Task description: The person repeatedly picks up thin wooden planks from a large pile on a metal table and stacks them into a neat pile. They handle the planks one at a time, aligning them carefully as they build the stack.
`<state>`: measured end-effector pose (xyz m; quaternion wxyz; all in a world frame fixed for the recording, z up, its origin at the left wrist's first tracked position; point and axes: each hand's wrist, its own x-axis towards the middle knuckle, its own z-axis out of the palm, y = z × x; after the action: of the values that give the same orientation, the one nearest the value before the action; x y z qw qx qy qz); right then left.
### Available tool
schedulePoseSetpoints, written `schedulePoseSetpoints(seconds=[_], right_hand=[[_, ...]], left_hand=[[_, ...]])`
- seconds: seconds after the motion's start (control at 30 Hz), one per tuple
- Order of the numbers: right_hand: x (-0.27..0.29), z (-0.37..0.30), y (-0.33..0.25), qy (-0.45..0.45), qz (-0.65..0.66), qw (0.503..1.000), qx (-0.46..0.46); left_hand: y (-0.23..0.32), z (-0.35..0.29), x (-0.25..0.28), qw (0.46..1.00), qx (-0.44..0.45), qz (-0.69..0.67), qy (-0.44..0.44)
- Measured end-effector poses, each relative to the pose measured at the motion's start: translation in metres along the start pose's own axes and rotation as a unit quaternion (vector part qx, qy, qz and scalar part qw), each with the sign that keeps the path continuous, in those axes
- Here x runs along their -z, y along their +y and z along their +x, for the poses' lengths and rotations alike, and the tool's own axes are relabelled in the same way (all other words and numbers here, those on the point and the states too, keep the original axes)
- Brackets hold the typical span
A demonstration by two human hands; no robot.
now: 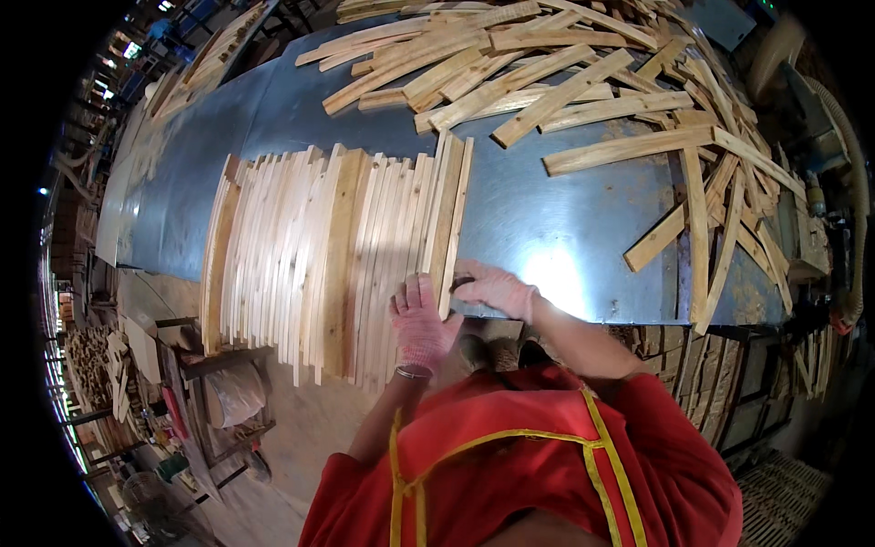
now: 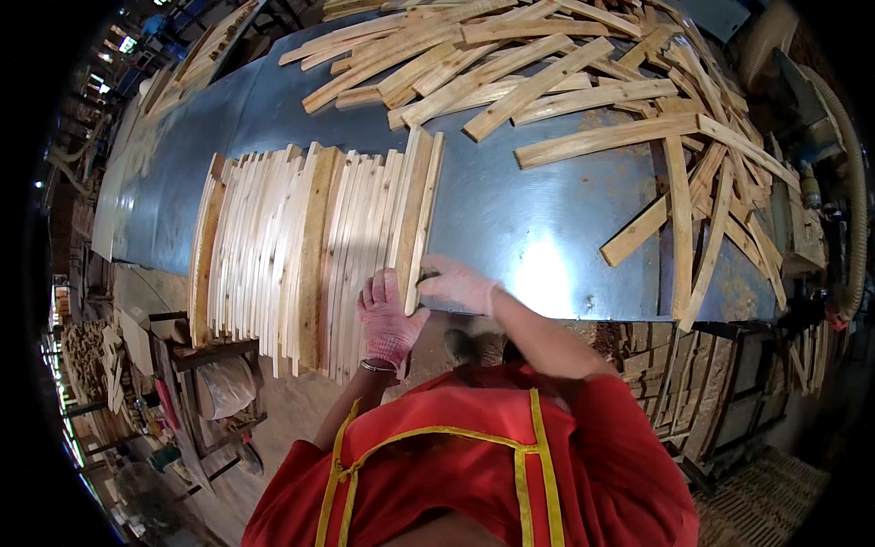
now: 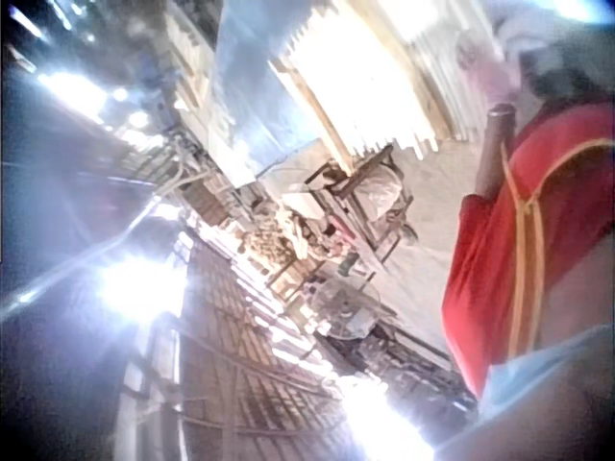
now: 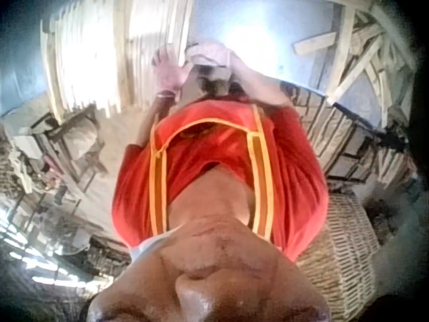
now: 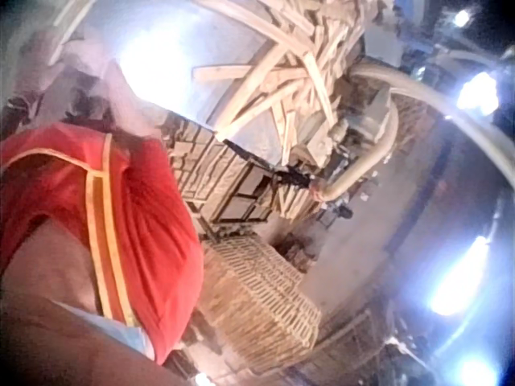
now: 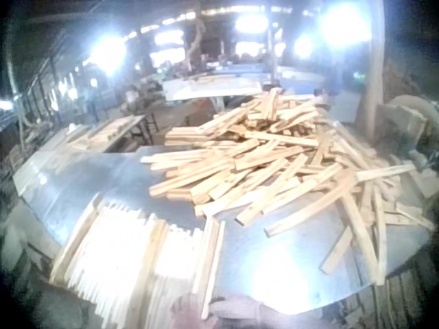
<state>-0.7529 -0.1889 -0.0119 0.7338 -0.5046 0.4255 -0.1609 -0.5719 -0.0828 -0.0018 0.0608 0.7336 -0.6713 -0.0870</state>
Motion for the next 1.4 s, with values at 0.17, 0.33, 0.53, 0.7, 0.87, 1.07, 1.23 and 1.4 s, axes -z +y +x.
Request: schedulePoseSetpoints(seconds=[0.17,0.33,0.53,0.7,0.87,1.07,1.23,1.4], right_hand=[[0.155,-0.009,-0.074,0.209,-0.439,0.870,0.085],[0.314,0.015,-0.078,0.332,-0.741,0.575,0.103],[0.288,0.006,-0.147,-0.001,-0.748,0.660,-0.074],[0.236,-0.020,-0.148,0.091,-0.571,0.812,0.080],[0.187,0.002,-0.109,0.188,-0.395,0.892,0.113],[0.126,0.035,-0.032,0.221,-0.279,0.934,-0.006],[0.016,0.037,-0.015,0.104,-0.206,0.971,-0.058],[0.023,0.010,0.000,0.119,-0.087,0.989,-0.003]], left_hand=[[-0.002,-0.006,-0.022,0.995,0.052,0.081,-0.032],[0.016,-0.002,-0.024,0.994,0.050,0.093,-0.028],[0.032,-0.014,-0.039,0.987,0.064,0.137,0.056],[0.035,0.002,-0.019,0.988,0.035,0.134,0.069],[0.026,0.003,-0.009,0.995,0.033,0.088,0.024],[0.006,-0.017,-0.008,0.996,0.075,-0.015,0.043],[-0.121,-0.040,0.012,0.937,0.190,0.203,0.211],[-0.220,-0.066,0.032,0.967,0.210,0.081,0.120]])
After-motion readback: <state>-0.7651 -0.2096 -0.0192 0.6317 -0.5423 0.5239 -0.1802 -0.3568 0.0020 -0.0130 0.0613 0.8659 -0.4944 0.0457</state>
